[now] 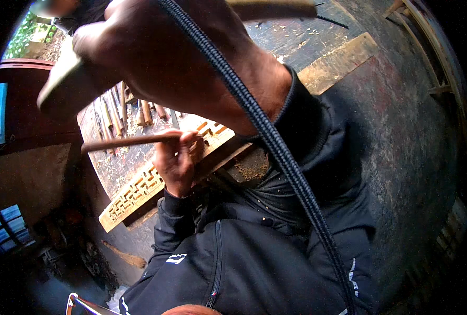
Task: The person uses a chisel and a wooden mallet to carve a decorative geometric pattern into a wooden beam on a workshop table.
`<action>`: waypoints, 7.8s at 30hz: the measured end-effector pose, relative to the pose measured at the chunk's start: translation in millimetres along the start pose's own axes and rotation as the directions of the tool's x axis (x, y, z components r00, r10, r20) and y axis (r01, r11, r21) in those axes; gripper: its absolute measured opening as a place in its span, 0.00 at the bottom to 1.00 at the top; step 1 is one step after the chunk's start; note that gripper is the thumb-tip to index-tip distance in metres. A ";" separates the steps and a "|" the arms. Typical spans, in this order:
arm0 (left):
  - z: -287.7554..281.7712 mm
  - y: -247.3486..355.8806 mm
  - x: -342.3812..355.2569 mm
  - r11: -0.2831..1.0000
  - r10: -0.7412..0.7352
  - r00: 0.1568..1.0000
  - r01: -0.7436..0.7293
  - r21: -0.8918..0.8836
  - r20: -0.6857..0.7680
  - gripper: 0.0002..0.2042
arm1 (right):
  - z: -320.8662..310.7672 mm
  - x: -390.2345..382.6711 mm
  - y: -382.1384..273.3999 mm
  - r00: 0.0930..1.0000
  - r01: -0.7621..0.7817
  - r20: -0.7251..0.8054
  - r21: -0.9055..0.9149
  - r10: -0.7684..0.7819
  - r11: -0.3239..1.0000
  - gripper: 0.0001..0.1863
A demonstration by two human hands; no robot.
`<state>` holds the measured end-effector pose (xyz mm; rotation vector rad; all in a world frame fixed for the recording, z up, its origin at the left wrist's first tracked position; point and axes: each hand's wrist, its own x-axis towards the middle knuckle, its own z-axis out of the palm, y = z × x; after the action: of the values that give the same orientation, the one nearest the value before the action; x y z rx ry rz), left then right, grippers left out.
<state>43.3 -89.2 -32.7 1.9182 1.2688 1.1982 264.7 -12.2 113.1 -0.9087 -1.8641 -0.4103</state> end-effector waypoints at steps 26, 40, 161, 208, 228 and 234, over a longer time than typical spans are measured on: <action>0.7 -3.5 -3.4 0.902 -0.252 0.968 0.237 -0.361 0.007 0.06 | 19.0 -23.8 3.0 0.996 -0.078 -0.043 0.026 0.079 0.997 0.18; -2.2 3.0 1.8 0.940 -0.235 0.971 0.237 -0.244 0.040 0.05 | 20.2 -26.1 2.6 0.996 -0.079 -0.049 0.028 0.081 0.996 0.17; 1.1 -23.9 -32.4 0.989 0.095 0.994 -0.087 0.117 -0.061 0.25 | 3.4 0.1 -33.4 0.982 -0.053 -0.178 0.056 0.062 0.997 0.05; 11.0 9.2 -4.9 0.829 -0.322 0.932 0.195 -0.525 -0.164 0.10 | 1.2 1.0 -14.1 0.972 -0.008 -0.235 -0.063 -0.007 0.998 0.05; 8.8 -4.5 -16.5 0.875 -0.289 0.954 0.230 -0.427 -0.077 0.09 | 9.8 -8.6 -16.6 0.995 -0.016 -0.099 0.055 0.021 0.998 0.05; 7.9 -1.1 -11.9 0.872 -0.273 0.960 0.222 -0.436 -0.058 0.08 | 9.7 -9.7 -15.6 0.995 -0.018 -0.097 0.061 0.024 0.998 0.05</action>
<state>48.0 -99.3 -41.7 1.3428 1.1518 1.3363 249.3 -20.4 101.8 -0.8529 -1.7672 -0.3775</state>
